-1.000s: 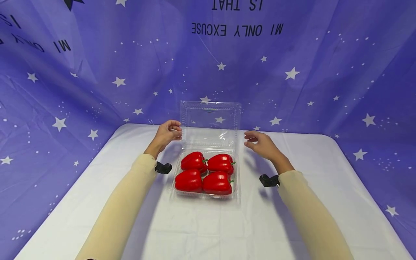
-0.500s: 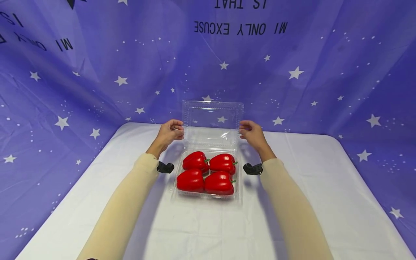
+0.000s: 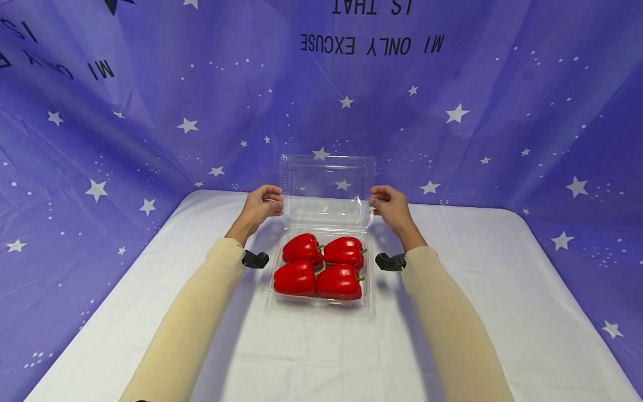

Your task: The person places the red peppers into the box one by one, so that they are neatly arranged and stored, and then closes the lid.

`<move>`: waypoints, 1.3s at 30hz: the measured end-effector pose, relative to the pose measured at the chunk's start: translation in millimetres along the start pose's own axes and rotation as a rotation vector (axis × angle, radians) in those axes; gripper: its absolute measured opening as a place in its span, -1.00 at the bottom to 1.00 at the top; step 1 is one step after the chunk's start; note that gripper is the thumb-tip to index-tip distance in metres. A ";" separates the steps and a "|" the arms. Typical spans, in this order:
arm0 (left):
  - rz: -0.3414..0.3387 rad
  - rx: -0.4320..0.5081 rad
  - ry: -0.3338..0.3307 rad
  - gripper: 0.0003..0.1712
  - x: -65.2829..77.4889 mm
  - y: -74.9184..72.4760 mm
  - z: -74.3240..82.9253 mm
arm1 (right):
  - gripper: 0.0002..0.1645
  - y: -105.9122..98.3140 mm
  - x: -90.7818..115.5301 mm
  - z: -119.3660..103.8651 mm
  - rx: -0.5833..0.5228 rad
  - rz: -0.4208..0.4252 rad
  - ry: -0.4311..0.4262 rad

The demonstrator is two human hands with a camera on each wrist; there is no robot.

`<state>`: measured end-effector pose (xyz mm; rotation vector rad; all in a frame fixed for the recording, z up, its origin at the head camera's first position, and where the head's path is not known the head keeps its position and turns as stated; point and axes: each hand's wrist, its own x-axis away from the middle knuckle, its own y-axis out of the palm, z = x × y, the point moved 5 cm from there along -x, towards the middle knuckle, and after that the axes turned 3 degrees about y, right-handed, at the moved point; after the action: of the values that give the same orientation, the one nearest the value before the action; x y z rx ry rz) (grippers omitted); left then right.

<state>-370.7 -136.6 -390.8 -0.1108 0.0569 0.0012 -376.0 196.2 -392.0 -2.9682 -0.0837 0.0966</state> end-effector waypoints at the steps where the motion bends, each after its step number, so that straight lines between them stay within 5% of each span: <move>1: 0.001 -0.005 0.003 -0.52 0.1 0.0 0.3 | -0.55 -0.1 0.3 -0.1 -0.003 0.002 0.000; 15: 0.002 -0.034 0.015 -0.56 3.3 -4.0 3.6 | -0.58 1.4 4.7 -7.4 -0.013 -0.011 0.001; 21: -0.019 -0.129 0.034 -0.66 5.4 -9.5 10.9 | -0.52 -2.5 10.5 -24.9 0.144 -0.037 0.003; 25: -0.082 -0.178 -0.016 -0.67 9.9 -12.8 21.7 | -0.39 -4.9 14.2 -36.1 0.247 -0.085 0.045; 39: -0.295 -0.402 -0.171 0.06 28.8 -20.2 63.9 | 0.13 -16.8 38.4 -71.7 0.432 -0.245 0.210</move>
<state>-338.2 -149.7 -326.8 -0.5192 -0.1320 -0.2734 -333.6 203.0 -320.8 -2.4968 -0.3492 -0.2031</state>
